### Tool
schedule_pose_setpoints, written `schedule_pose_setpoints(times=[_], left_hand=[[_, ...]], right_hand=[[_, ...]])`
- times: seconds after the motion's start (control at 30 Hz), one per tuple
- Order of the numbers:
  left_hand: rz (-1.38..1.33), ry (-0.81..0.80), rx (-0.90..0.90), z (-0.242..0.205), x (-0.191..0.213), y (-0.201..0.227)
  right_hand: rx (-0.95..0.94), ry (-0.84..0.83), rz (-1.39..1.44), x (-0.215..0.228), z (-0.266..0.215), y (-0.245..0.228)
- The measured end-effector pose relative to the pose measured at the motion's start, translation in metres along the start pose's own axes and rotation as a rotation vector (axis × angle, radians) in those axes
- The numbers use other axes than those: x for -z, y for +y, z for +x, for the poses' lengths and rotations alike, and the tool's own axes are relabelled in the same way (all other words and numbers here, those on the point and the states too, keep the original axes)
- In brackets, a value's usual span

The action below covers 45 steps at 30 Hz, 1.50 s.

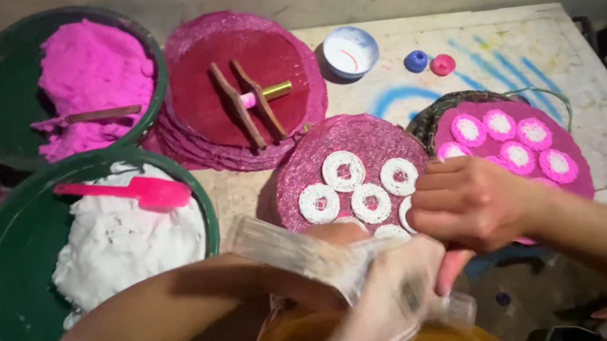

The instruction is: The person uses a manual press tool to form patterns on cracker dough, applies a white coating and pink highlights, and places the finished crackers on a drying rack.

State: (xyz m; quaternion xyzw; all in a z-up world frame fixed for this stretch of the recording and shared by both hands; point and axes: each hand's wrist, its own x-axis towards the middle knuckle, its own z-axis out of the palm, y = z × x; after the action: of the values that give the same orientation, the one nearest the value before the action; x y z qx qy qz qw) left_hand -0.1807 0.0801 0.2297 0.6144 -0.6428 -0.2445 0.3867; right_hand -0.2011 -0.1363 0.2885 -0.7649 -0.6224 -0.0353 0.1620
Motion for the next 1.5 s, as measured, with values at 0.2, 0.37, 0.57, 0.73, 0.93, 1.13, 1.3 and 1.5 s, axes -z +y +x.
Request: schedule_pose_setpoints(times=[0.2,0.37,0.57,0.73,0.93,1.13,1.3,1.5], left_hand=[[0.228,0.066,0.374,-0.061,-0.038,0.041],[0.205,0.245,0.480,-0.123,-0.070,0.042],[-0.163,0.336,0.555,-0.219,-0.075,-0.050],[-1.004,0.248,0.155,-0.263,-0.095,-0.089],[-1.274,0.718,0.499,-0.194,-0.148,-0.094],[-1.132,0.893,0.664,-0.195,-0.136,-0.075],[-1.016,0.917,0.667,-0.192,-0.128,-0.063],[-0.994,0.962,0.775,-0.192,-0.123,-0.059]], right_hand=[[-0.134,-0.321,0.560,-0.027,0.011,-0.020],[-0.176,-0.375,0.908,-0.062,-0.002,-0.031],[-0.008,-0.016,0.068,-0.054,-0.004,-0.019],[0.113,0.190,-0.708,-0.078,0.003,0.033],[-0.030,0.280,-0.727,-0.099,0.031,0.046],[-0.024,0.596,-0.446,-0.098,0.040,0.001],[0.156,0.668,-0.515,-0.109,0.046,-0.010],[0.020,0.598,-0.415,-0.098,0.047,-0.027]])
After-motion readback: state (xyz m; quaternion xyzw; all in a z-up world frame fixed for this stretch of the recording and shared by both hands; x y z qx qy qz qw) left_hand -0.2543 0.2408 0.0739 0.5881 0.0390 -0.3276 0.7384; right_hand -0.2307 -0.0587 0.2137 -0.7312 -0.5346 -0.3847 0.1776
